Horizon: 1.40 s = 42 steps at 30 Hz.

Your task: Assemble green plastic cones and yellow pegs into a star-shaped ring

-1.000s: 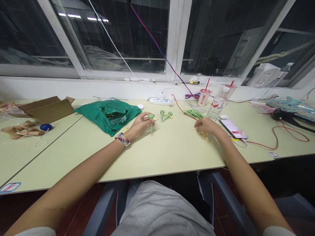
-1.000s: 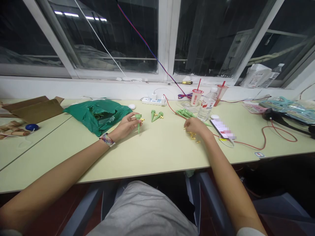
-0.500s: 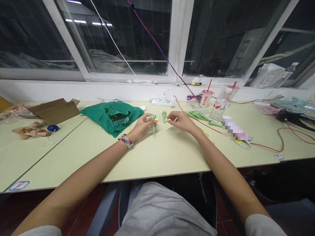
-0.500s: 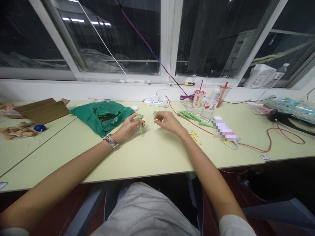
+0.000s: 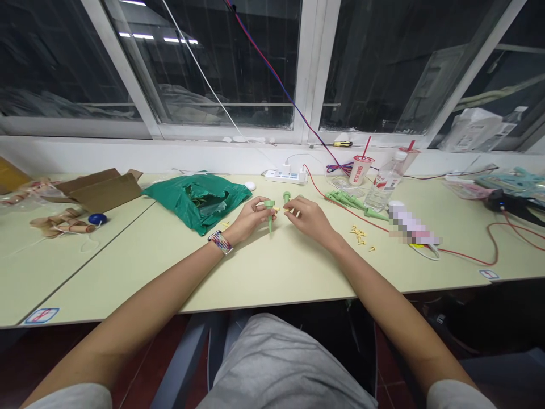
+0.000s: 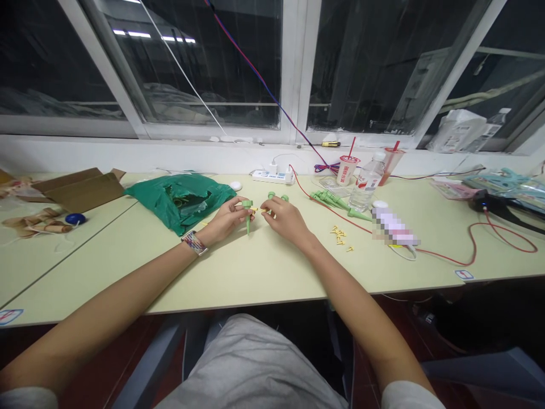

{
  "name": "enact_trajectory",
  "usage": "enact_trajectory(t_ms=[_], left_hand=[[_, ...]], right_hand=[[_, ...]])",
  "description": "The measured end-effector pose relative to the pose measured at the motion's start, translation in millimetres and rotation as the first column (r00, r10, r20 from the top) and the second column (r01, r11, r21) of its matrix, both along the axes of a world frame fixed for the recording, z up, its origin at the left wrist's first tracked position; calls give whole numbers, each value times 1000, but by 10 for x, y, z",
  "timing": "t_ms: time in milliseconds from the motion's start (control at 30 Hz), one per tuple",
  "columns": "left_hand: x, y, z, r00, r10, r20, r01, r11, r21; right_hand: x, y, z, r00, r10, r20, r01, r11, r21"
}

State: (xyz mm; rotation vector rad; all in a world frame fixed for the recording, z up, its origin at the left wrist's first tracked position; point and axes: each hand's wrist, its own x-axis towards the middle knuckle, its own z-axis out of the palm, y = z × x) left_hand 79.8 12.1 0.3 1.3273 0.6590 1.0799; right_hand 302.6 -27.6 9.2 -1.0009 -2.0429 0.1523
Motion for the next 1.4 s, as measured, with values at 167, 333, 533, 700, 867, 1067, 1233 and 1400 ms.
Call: enact_trajectory(t_ms=[167, 333, 533, 700, 867, 1067, 1233, 1400], left_hand=[[-1, -9, 6, 999, -26, -24, 26, 1000, 15], [-7, 3, -7, 1000, -14, -20, 14, 1000, -3], [9, -32, 4, 999, -46, 23, 47, 998, -34], [24, -50, 15, 997, -74, -4, 74, 997, -29], [43, -80, 10, 994, -112, 3, 112, 992, -51], [35, -85, 17, 995, -97, 26, 99, 992, -83], [50, -102, 31, 995, -92, 36, 95, 993, -76], [65, -123, 41, 994, -100, 48, 104, 990, -92]], right_hand=[[-59, -49, -39, 998, -36, 53, 35, 999, 17], [-34, -58, -23, 999, -50, 7, 50, 998, 30], [-27, -64, -47, 997, -43, 68, 40, 998, 46], [-48, -67, -59, 999, -33, 34, 33, 999, 12], [-77, -77, -58, 998, 25, -62, -29, 997, -73], [-67, -82, -70, 997, 59, -43, -61, 997, -49], [-63, -94, -33, 999, -32, 16, 33, 996, -88], [-59, -106, -11, 992, -91, 90, 97, 993, -67]])
